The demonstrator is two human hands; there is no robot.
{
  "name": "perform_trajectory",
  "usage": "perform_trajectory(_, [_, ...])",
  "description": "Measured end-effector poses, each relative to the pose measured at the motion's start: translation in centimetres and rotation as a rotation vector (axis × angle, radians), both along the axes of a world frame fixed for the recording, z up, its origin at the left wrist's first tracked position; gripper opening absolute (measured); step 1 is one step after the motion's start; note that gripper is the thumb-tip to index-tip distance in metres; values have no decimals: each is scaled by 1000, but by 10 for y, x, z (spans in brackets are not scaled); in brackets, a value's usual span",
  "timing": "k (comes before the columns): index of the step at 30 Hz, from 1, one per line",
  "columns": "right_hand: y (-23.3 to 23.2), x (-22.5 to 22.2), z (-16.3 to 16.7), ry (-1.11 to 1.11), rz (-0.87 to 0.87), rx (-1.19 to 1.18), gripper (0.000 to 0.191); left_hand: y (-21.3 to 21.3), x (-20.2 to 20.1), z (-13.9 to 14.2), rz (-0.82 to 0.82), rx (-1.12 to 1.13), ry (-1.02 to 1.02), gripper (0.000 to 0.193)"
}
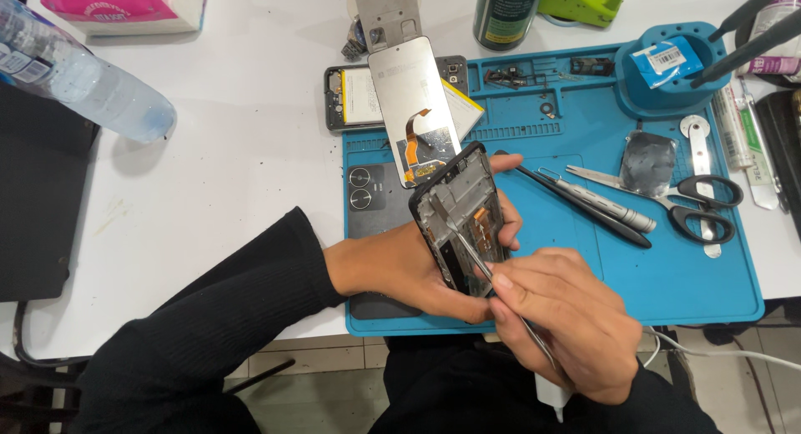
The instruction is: The person holds a disassembled smartphone in one hand and uses a small brush and a thin metal spudger to scrape and brush the inside of the phone frame and around the board, working around the edges and cavity. Other phones and repair tools rest on a blue silicone mat on the workbench.
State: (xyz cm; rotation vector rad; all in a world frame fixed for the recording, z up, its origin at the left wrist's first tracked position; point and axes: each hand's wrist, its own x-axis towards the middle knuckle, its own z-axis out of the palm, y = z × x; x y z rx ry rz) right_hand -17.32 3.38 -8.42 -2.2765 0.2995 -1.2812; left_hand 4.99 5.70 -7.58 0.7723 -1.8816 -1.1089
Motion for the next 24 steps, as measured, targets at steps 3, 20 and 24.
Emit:
perform_trajectory(3, [0, 0, 1, 2, 3, 6, 27, -1, 0, -1, -15, -37, -8, 60])
perform_trajectory(20, [-1, -3, -1, -51, 30, 102, 25, -1, 3, -3, 1, -62, -51, 55])
perform_trajectory(24, [-1, -3, -1, -88, 12, 122, 23, -2, 3, -4, -19, -21, -16, 72])
